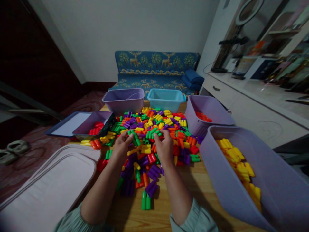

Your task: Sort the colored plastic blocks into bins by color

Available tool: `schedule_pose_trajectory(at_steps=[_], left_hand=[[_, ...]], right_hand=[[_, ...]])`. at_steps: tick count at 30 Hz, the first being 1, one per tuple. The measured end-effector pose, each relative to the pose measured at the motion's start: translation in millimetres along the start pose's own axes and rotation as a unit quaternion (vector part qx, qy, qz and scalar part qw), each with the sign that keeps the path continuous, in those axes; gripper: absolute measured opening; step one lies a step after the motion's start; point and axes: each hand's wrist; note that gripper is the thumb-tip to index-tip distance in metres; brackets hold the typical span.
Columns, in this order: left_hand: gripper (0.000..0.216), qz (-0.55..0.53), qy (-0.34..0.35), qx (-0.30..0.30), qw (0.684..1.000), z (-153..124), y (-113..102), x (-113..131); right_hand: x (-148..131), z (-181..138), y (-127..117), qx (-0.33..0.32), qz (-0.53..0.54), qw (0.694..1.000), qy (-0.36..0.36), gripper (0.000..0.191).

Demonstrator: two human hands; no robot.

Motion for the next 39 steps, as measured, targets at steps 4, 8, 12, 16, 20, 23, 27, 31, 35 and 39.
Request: schedule_pose_trajectory(at_steps=[4, 8, 12, 16, 20, 23, 27, 31, 35, 39], left_hand=[[0.039, -0.067, -0.020, -0.050, 0.996, -2.0, 3.1, 2.2], [0.034, -0.128, -0.039, -0.054, 0.990, -2.6, 6.7, 2.8], [0.042, -0.141, -0.020, -0.081, 0.986, -4.0, 11.7, 2.2], [0.047, -0.122, -0.015, -0.079, 0.989, -3.4, 11.2, 2.6], [0.042, -0.112, 0.009, 0.009, 0.994, 5.7, -6.3, 3.6], [0.043, -0.115, 0.044, 0.078, 0.989, 11.8, -18.5, 4.1], [0.042, -0.034, 0.066, 0.090, 0.993, 8.0, -13.8, 4.5], [0.033, 0.077, 0.091, 0.068, 0.991, -0.8, -1.4, 7.5], [0.039, 0.093, 0.068, 0.027, 0.993, -3.3, 3.2, 8.0], [0.040, 0.066, 0.069, -0.035, 0.995, -1.5, 4.8, 3.3]], right_hand=[[-15.9, -8.2, 8.7, -0.076, 0.130, 0.985, 0.086, 0.032], [-29.6, -18.7, 16.1, -0.159, 0.222, 0.949, 0.157, 0.026], [-30.2, -25.6, 22.4, -0.215, 0.143, 0.958, 0.126, 0.027], [-25.4, -25.0, 22.8, -0.238, 0.074, 0.966, 0.068, 0.023], [-24.0, -16.2, 11.6, -0.243, 0.039, 0.968, 0.053, 0.020], [-20.7, -6.5, -0.2, -0.197, -0.009, 0.980, 0.024, 0.022], [-15.8, 1.9, -9.8, -0.085, -0.124, 0.985, -0.082, 0.021], [-22.4, -0.6, -6.8, -0.063, -0.114, 0.989, -0.072, 0.023], [-32.2, -10.8, 7.0, -0.137, 0.065, 0.988, 0.032, 0.029], [-31.0, -18.5, 19.3, -0.161, 0.146, 0.971, 0.100, 0.044]])
Point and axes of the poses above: each hand's wrist, its own z-axis towards the middle knuckle, its own y-axis out of the palm, x = y × z, and after that the axes turned 10 degrees about z, right-handed
